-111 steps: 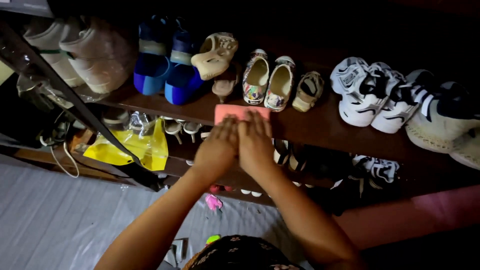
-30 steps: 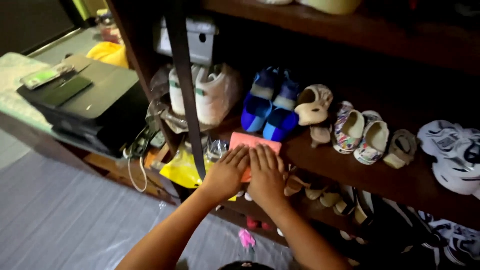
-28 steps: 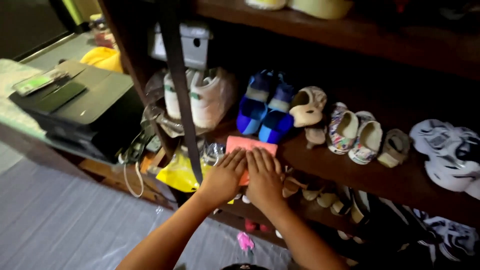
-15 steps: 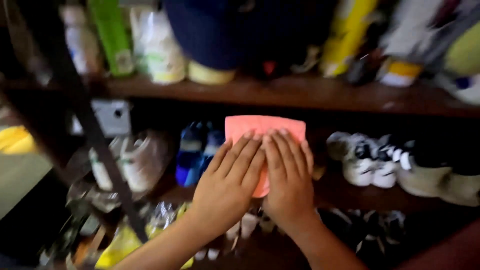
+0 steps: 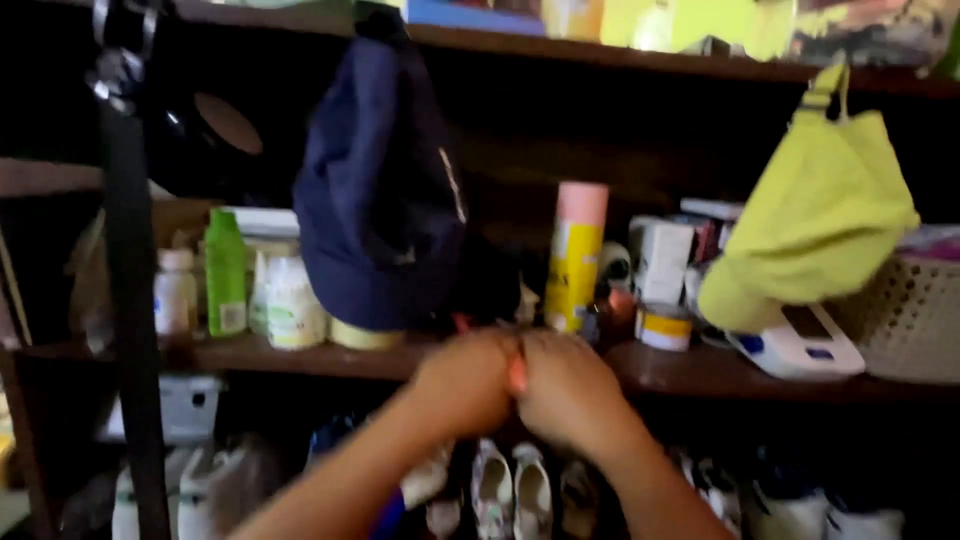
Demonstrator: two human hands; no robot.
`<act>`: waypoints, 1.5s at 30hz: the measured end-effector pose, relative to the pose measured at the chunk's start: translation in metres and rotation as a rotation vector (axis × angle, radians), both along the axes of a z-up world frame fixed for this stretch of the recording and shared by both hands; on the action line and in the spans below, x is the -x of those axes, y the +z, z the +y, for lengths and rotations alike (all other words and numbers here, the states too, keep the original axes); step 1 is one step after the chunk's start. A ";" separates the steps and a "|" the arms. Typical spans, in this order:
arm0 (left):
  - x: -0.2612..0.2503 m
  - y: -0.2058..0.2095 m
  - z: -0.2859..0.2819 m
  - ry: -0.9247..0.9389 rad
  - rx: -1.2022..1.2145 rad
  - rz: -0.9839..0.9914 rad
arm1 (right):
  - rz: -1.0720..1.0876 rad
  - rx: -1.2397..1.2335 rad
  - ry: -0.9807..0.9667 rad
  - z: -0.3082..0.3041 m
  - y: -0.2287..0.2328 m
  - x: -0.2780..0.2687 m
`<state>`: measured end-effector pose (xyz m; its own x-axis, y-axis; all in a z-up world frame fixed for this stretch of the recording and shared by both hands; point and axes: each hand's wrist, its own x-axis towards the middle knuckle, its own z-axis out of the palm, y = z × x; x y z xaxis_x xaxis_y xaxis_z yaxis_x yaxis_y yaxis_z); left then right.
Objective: The person folds a pink cloth and places it on a shelf. They then handle a small plastic bag, a blue ribbon, and a black pouch, arranging them on the shelf among shoes and other items.
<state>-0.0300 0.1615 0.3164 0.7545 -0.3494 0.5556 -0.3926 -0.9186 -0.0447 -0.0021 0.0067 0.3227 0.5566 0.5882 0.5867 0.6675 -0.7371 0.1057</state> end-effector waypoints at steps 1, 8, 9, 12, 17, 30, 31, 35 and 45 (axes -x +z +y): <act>0.000 0.011 0.005 0.000 0.002 0.023 | 0.023 0.002 0.000 0.001 0.019 0.011; -0.051 0.005 0.040 0.338 -0.257 -0.213 | 0.277 -0.041 0.047 0.025 0.041 -0.023; -0.058 -0.003 0.047 0.339 -0.249 -0.219 | 0.315 -0.013 0.067 0.030 0.036 -0.028; -0.048 0.001 0.038 0.332 -0.332 -0.154 | 0.288 0.050 0.100 0.017 0.043 -0.001; -0.034 0.020 -0.008 0.221 -0.150 0.074 | 0.312 0.044 0.024 -0.021 0.043 0.018; -0.012 0.047 -0.030 0.198 -0.124 0.250 | 0.430 0.047 -0.091 -0.024 0.066 0.040; -0.014 0.049 -0.021 0.206 -0.129 0.250 | 0.429 0.042 -0.082 -0.018 0.063 0.029; -0.022 0.040 0.012 0.284 -0.191 0.189 | 0.427 0.001 0.018 0.010 0.052 -0.001; -0.028 0.011 0.038 0.306 -0.381 -0.078 | 0.348 -0.022 0.078 0.020 0.038 -0.013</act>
<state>-0.0018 0.2000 0.3271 0.8153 -0.3082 0.4901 -0.0899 -0.9037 -0.4187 0.0106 0.0268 0.3609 0.6795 0.6261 0.3826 0.7150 -0.6821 -0.1536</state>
